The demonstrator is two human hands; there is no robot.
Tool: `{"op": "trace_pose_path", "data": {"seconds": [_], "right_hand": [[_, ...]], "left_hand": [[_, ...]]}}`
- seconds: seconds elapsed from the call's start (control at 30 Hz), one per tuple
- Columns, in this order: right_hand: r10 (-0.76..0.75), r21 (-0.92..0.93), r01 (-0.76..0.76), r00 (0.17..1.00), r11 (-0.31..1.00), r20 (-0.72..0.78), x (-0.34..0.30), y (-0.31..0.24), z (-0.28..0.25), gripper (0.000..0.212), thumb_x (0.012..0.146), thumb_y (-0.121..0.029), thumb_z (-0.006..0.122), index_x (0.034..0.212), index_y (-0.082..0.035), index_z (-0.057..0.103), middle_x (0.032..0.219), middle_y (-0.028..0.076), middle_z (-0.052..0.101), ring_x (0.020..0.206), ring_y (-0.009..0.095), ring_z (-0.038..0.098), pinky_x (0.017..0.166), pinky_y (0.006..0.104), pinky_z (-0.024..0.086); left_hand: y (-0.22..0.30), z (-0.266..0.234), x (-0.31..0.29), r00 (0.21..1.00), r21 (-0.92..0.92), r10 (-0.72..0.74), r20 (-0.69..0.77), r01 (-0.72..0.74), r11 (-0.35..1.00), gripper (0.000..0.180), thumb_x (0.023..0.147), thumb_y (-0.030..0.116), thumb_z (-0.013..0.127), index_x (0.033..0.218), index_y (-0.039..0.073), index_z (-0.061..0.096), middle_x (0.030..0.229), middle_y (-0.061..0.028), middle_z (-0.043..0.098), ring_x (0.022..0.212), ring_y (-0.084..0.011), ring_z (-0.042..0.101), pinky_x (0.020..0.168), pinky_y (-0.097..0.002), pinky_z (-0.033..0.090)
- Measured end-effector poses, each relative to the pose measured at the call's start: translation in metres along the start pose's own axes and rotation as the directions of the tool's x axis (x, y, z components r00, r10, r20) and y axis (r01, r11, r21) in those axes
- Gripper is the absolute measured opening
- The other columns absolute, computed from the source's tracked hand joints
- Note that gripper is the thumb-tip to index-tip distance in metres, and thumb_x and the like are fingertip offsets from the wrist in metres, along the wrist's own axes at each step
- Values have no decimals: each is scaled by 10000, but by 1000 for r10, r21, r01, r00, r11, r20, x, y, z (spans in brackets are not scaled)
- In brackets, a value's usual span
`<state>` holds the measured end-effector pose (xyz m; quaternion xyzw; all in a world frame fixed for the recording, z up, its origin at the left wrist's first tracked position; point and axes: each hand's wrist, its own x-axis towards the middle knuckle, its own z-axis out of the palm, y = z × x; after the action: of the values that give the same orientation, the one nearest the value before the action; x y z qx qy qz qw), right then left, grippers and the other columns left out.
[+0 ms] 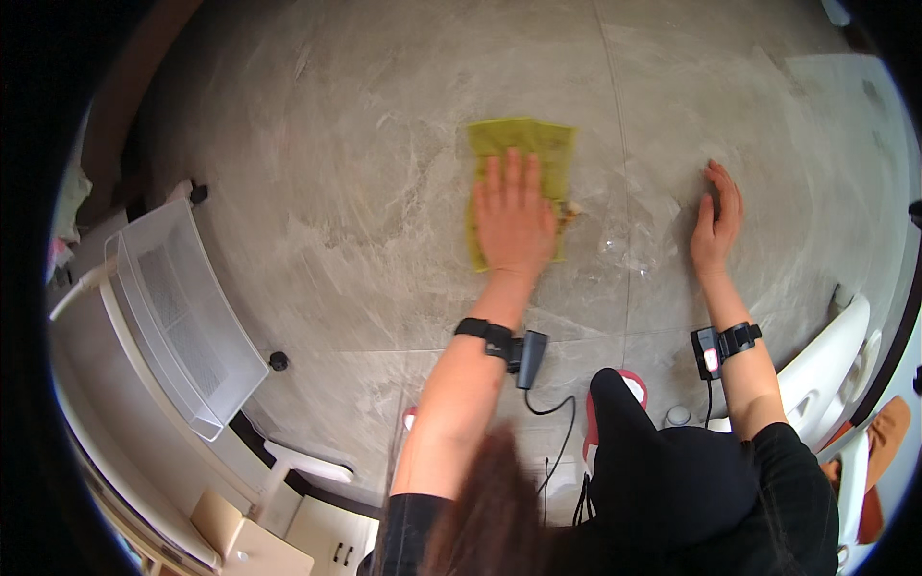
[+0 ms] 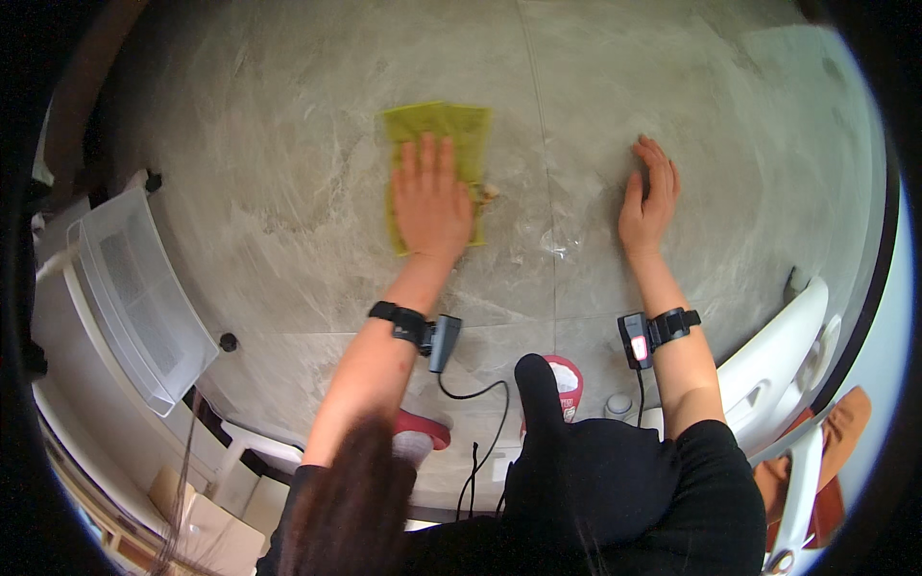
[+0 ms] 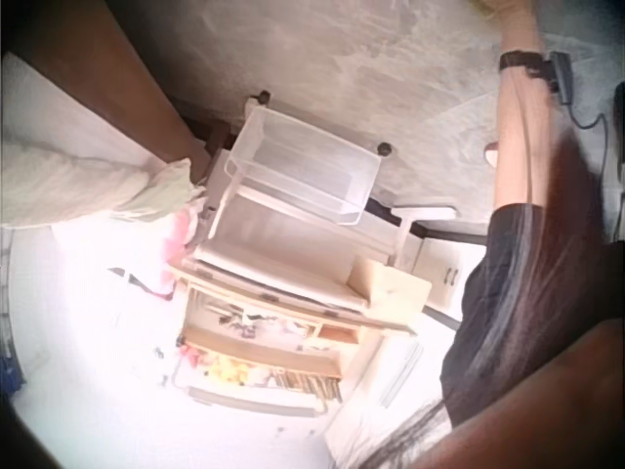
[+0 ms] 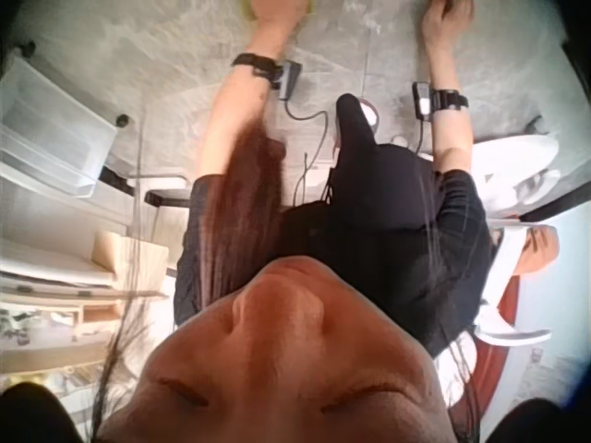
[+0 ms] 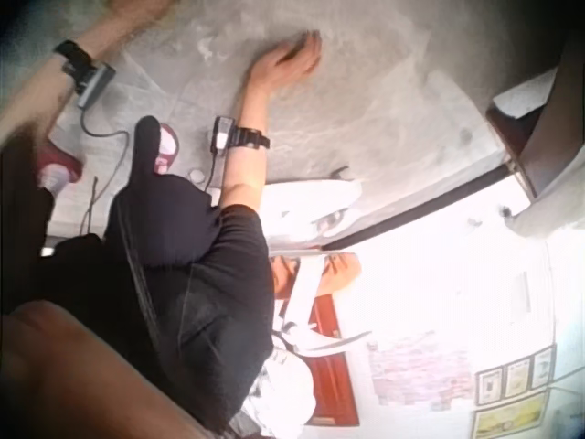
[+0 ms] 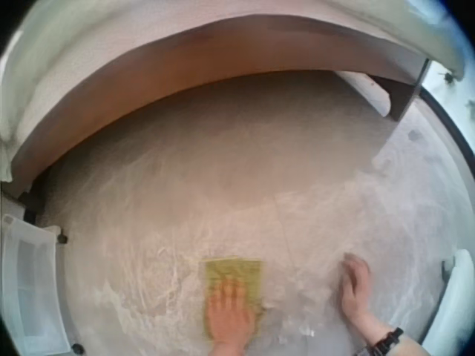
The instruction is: The person wipes a tiled floor with a green cloth, moving around a white chair and a wire basket. They pick up small debris from the floor, place it into a plastic bag, and continue wiping until the area is clear.
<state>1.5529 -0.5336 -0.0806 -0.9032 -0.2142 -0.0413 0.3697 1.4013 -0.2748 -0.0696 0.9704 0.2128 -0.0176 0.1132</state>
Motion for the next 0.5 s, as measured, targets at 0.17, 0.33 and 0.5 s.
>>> {"op": "trace_pose_path", "data": {"seconds": [0.17,0.33,0.5], "right_hand": [[296,505,-234,954,830,-44,11,-8,-12,373,1011,-86,427,1357,-8,541,1382,122,589,1325,223,498,1148,360,312],[242,413,-144,951,899,-195,0,-36,-80,371,1034,-111,408,1368,0,526,1371,131,591,1327,219,496,1149,355,314],[211,340,-109,937,934,-279,-25,-50,-125,367,1030,-110,414,1360,-4,535,1367,123,594,1309,211,515,1133,348,341]], "left_hand": [[104,27,-4,971,-208,237,41,-224,952,641,938,314,519,1531,121,374,1614,-83,311,1497,-295,253,1214,-488,192],[119,32,-6,966,-180,251,-53,-257,950,646,954,287,504,1535,58,341,1612,-103,315,1501,-288,252,1222,-452,192],[65,20,-15,987,-168,36,-159,-63,984,676,958,280,508,1540,6,301,1615,-168,286,1507,-311,236,1223,-458,186]]}}
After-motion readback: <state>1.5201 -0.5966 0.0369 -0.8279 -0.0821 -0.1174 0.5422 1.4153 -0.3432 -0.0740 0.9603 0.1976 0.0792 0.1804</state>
